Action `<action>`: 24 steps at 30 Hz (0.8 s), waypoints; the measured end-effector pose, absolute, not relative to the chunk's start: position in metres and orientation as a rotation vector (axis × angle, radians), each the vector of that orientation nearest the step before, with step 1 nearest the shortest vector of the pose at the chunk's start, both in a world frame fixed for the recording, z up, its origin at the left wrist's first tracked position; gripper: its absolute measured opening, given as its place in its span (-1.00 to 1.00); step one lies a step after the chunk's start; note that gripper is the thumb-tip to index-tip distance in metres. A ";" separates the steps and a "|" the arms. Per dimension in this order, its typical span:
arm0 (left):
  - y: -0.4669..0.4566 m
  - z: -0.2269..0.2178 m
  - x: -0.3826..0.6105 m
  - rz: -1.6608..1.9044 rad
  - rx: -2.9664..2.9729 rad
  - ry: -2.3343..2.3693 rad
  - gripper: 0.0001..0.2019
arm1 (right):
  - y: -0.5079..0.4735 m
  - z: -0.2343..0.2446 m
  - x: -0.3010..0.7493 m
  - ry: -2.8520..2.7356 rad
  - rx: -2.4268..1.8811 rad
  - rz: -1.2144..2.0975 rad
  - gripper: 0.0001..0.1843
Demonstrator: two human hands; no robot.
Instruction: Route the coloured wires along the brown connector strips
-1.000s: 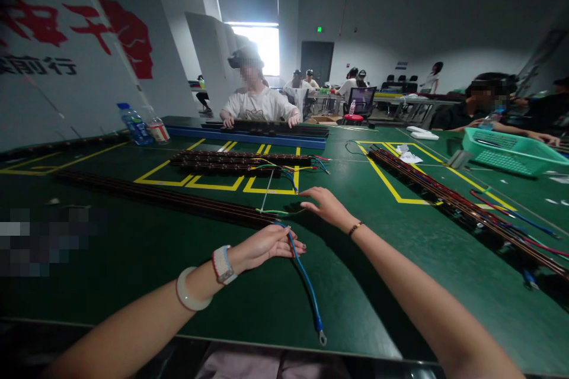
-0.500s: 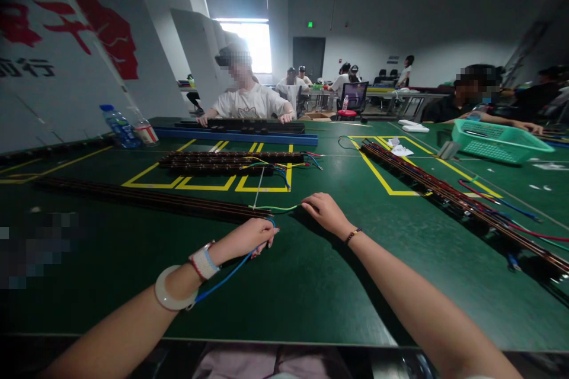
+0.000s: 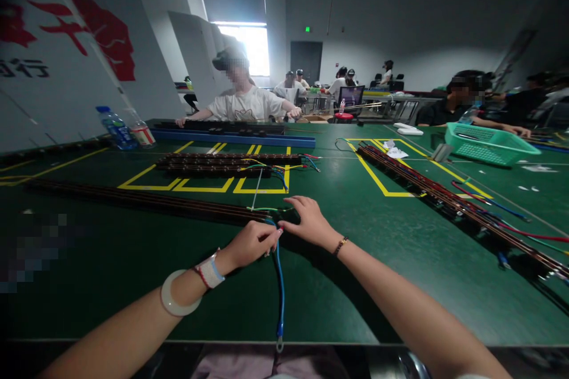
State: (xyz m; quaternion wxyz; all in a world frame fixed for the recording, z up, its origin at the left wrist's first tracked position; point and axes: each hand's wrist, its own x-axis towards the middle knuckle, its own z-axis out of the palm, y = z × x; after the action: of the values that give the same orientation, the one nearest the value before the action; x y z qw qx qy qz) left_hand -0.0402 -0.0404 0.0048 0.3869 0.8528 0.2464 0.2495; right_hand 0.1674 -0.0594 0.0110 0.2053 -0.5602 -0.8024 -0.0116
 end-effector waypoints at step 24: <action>-0.039 -0.010 -0.019 0.384 0.570 0.421 -0.74 | -0.064 0.011 0.151 -2.523 -1.477 -0.359 -0.85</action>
State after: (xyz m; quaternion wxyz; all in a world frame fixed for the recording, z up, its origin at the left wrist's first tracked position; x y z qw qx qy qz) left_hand -0.0191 -0.0385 -0.0096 0.9199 0.2773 0.2050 0.1866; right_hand 0.1510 -0.0642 0.0109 0.0979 -0.4991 -0.8524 -0.1212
